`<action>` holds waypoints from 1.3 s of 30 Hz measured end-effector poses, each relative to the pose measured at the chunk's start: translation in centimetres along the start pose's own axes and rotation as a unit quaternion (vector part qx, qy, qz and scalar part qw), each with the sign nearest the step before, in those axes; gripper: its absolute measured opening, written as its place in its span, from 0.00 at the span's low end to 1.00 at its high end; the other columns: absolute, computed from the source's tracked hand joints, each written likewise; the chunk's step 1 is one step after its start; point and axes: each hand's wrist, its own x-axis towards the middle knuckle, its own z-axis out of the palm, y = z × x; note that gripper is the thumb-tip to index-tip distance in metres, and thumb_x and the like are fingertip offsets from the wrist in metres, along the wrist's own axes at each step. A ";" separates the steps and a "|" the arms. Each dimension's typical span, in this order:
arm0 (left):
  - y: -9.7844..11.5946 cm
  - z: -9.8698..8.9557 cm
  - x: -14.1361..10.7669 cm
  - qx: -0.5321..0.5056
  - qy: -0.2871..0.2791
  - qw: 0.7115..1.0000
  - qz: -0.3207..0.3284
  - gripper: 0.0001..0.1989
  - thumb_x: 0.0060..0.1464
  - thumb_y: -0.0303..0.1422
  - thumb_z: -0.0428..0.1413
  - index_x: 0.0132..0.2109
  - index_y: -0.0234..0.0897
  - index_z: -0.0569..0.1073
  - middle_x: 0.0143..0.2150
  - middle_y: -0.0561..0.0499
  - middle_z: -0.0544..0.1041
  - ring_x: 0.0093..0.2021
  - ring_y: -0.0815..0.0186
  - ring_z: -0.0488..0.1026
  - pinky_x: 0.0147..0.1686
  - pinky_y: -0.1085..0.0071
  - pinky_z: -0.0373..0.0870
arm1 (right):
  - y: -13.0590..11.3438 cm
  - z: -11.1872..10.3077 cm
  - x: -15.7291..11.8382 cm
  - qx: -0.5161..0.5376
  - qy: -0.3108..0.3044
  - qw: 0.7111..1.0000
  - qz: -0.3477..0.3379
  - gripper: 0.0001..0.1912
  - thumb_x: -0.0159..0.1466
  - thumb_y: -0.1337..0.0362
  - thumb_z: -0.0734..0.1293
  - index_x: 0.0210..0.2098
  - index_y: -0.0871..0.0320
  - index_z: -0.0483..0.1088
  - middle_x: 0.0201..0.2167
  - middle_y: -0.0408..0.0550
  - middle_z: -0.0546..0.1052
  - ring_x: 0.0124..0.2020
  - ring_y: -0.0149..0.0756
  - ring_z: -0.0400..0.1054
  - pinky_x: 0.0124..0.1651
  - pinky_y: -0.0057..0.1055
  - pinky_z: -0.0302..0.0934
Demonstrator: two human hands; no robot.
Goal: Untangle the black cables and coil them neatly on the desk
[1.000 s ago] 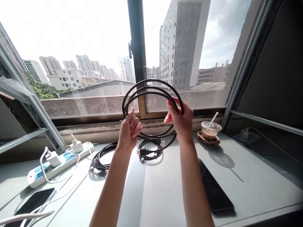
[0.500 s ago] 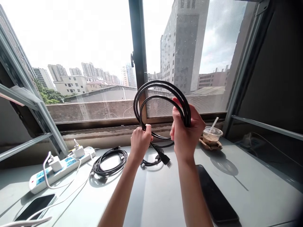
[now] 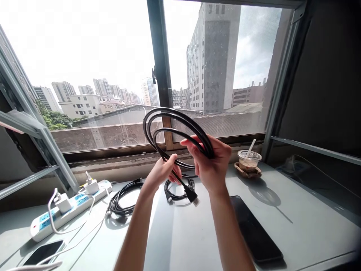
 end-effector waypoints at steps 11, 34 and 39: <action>-0.5 -1.8 1.6 -0.163 -0.031 0.983 0.073 0.15 0.57 0.42 0.50 0.29 0.37 0.68 0.26 0.50 0.72 0.28 0.68 0.70 0.30 0.74 0.71 | 0.9 2.9 -0.9 0.052 0.034 0.997 0.047 0.08 0.58 0.60 0.64 0.24 0.54 0.68 0.15 0.38 0.69 0.09 0.24 0.49 0.13 0.27 0.50; 1.1 -6.2 -0.3 -0.332 0.126 0.933 0.054 0.18 0.54 0.24 0.47 0.21 0.36 0.49 0.15 0.58 0.43 0.15 0.81 0.39 0.17 0.74 0.34 | 5.7 0.4 1.4 -0.181 -0.039 0.981 0.058 0.25 0.63 0.55 0.65 0.59 0.41 0.60 0.47 0.31 0.73 0.24 0.20 0.59 0.27 0.20 0.64; 0.6 -6.6 0.2 -0.372 0.062 0.921 0.093 0.24 0.62 0.50 0.40 0.25 0.37 0.57 0.15 0.59 0.39 0.15 0.77 0.35 0.15 0.76 0.36 | 6.0 0.4 1.5 -0.074 -0.037 0.994 0.067 0.20 0.64 0.58 0.63 0.56 0.45 0.65 0.48 0.35 0.73 0.25 0.20 0.62 0.20 0.20 0.60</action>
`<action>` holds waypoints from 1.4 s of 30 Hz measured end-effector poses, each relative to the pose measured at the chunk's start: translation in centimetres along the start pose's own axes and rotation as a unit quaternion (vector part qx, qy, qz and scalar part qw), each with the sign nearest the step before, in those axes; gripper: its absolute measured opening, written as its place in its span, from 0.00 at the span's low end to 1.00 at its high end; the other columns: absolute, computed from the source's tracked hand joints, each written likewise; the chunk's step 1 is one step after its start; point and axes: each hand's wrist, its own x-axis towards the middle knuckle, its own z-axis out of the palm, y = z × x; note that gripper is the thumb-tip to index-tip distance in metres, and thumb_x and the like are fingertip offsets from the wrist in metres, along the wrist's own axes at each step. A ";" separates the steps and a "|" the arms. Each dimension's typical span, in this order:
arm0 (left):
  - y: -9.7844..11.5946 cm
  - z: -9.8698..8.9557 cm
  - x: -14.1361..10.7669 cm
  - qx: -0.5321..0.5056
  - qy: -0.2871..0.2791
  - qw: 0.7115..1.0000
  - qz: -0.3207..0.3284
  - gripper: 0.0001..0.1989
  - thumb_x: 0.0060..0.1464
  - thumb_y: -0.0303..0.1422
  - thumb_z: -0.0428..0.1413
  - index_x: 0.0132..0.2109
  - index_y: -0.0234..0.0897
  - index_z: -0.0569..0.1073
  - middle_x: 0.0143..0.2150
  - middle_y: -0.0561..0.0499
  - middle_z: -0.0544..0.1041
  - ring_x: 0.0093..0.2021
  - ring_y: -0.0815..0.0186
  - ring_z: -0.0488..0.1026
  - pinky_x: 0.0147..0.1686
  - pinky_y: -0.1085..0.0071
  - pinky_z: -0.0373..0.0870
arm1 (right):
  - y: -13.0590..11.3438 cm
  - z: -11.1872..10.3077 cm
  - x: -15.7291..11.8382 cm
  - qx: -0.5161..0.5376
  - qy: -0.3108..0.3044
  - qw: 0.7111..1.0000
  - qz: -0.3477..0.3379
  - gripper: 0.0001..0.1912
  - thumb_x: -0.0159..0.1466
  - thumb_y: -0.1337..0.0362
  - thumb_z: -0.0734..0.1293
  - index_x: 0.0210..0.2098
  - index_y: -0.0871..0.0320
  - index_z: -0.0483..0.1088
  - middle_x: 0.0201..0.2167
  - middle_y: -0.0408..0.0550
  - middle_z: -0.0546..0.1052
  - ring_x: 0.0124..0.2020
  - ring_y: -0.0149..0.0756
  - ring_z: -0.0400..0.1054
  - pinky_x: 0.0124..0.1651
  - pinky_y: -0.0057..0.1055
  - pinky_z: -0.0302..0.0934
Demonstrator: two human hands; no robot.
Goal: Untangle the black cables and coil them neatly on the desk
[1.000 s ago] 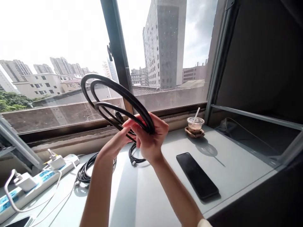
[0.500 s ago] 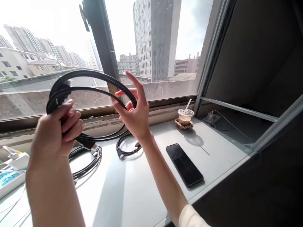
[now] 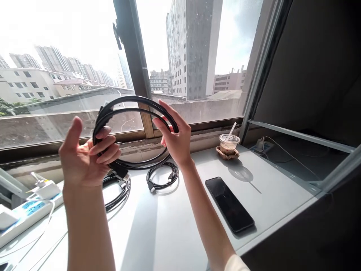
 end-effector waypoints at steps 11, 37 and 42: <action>-0.4 -0.3 -0.1 -0.016 -0.082 0.996 -0.043 0.21 0.65 0.31 0.36 0.27 0.33 0.66 0.13 0.58 0.48 0.14 0.73 0.54 0.14 0.81 0.57 | 2.0 -0.6 0.8 -0.050 0.073 0.993 -0.079 0.12 0.65 0.61 0.63 0.46 0.55 0.73 0.34 0.45 0.72 0.28 0.27 0.64 0.31 0.24 0.60; -1.2 -0.5 1.0 0.101 -0.189 0.962 -0.169 0.30 0.62 0.30 0.28 0.27 0.37 0.72 0.04 0.56 0.49 0.01 0.69 0.44 0.01 0.79 0.43 | 1.3 -1.5 0.9 -0.192 -0.134 0.965 -0.120 0.19 0.72 0.60 0.50 0.57 0.48 0.63 0.46 0.43 0.74 0.48 0.30 0.69 0.42 0.22 0.63; -1.6 0.1 0.9 0.116 -0.190 0.943 -0.248 0.31 0.63 0.33 0.25 0.24 0.37 0.68 0.04 0.57 0.49 0.01 0.69 0.46 0.02 0.79 0.45 | 0.9 -2.1 1.1 -0.154 -0.121 0.972 -0.133 0.16 0.70 0.61 0.54 0.51 0.50 0.68 0.49 0.42 0.73 0.52 0.30 0.66 0.51 0.22 0.62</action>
